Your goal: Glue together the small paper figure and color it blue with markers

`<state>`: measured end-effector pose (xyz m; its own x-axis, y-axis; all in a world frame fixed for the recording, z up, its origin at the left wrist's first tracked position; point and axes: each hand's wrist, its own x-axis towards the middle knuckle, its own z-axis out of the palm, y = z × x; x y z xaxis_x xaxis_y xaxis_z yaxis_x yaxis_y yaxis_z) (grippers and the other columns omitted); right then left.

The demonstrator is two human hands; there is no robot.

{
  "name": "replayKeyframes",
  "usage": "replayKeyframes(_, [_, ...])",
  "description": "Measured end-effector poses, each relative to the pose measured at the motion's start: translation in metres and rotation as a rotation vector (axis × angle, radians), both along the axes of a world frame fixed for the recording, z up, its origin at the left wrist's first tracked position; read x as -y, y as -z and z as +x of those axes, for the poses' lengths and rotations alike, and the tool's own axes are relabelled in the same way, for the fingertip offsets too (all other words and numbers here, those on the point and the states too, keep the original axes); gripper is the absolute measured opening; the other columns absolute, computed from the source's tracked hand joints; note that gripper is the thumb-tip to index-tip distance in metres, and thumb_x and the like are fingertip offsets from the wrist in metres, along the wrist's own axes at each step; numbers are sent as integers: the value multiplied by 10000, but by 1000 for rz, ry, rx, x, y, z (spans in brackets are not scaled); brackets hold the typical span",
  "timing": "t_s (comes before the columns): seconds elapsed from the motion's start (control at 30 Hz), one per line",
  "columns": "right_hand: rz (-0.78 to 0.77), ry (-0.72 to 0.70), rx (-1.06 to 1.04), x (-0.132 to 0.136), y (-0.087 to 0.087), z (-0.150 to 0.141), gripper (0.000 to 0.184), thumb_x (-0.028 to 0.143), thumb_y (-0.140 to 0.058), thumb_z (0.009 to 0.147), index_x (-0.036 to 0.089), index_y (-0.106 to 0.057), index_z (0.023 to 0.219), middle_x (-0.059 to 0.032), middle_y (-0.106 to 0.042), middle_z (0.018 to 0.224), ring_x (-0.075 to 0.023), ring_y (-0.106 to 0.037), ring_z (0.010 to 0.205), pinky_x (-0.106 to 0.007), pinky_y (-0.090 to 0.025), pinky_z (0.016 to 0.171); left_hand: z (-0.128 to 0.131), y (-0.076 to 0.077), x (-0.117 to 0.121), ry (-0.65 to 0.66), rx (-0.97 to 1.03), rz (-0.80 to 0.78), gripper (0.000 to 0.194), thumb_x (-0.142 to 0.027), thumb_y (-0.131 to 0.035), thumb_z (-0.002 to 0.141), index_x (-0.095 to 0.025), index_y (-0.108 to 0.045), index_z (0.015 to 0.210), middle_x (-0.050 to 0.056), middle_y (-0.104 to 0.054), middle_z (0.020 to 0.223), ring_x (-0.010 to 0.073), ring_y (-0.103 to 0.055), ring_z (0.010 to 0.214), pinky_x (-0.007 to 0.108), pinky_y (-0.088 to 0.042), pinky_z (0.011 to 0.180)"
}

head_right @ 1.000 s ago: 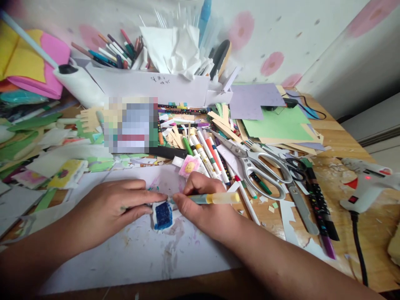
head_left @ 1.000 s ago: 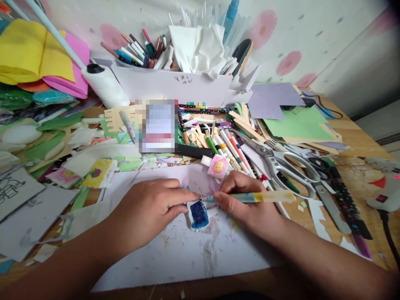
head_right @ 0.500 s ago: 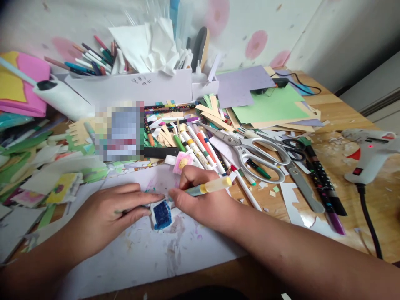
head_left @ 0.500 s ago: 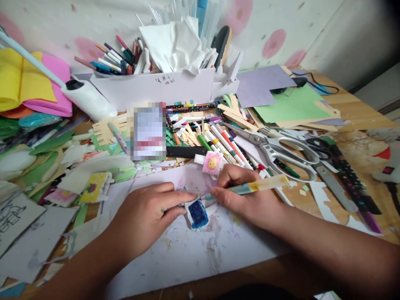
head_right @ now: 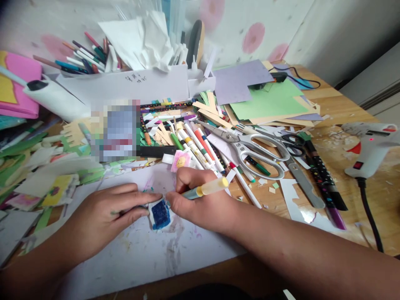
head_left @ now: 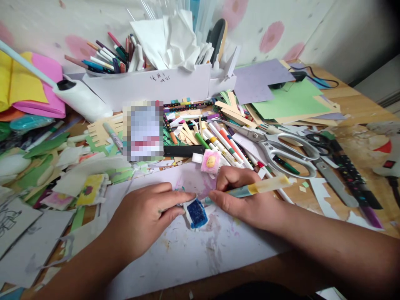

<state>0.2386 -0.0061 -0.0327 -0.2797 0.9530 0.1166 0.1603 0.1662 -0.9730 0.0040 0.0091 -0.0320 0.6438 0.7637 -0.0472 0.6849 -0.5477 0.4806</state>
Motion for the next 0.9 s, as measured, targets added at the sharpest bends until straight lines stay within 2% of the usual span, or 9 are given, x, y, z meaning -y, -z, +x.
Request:
replayKeyframes(0.43, [6, -55, 14, 0, 0, 2, 259, 160, -618, 756, 188, -435, 576, 33, -475, 558, -79, -408, 494, -202, -323, 444, 0, -1, 1, -10, 12, 1, 282, -250, -564, 892, -367, -702, 1108, -23, -559, 706, 153, -575, 636, 242, -378, 561])
replayKeyframes(0.57, [3, -13, 9, -1, 0, 2, 245, 171, -620, 764, 184, -449, 590, 33, -477, 563, -80, -413, 502, -201, -334, 451, 0, 0, 1, -9, 15, 7, 286, -239, -578, 879, -364, -705, 1102, -25, -553, 692, 152, -572, 626, 239, -372, 550])
replayKeyframes(0.7, [20, -68, 25, -1, -1, 3, 263, 161, -619, 761, 186, -437, 574, 36, -466, 556, -77, -400, 493, -200, -319, 443, 0, 0, 1, -4, 2, -1, 279, -246, -574, 885, -349, -706, 1107, -18, -568, 707, 158, -579, 636, 243, -382, 553])
replayKeyframes(0.9, [11, -79, 29, 1, -1, 4, 258, 168, -617, 766, 187, -439, 579, 36, -465, 554, -79, -400, 487, -205, -316, 438, 0, 0, 0, 5, -4, 7, 266, -276, -568, 900, -349, -699, 1120, -19, -566, 708, 155, -582, 636, 240, -385, 551])
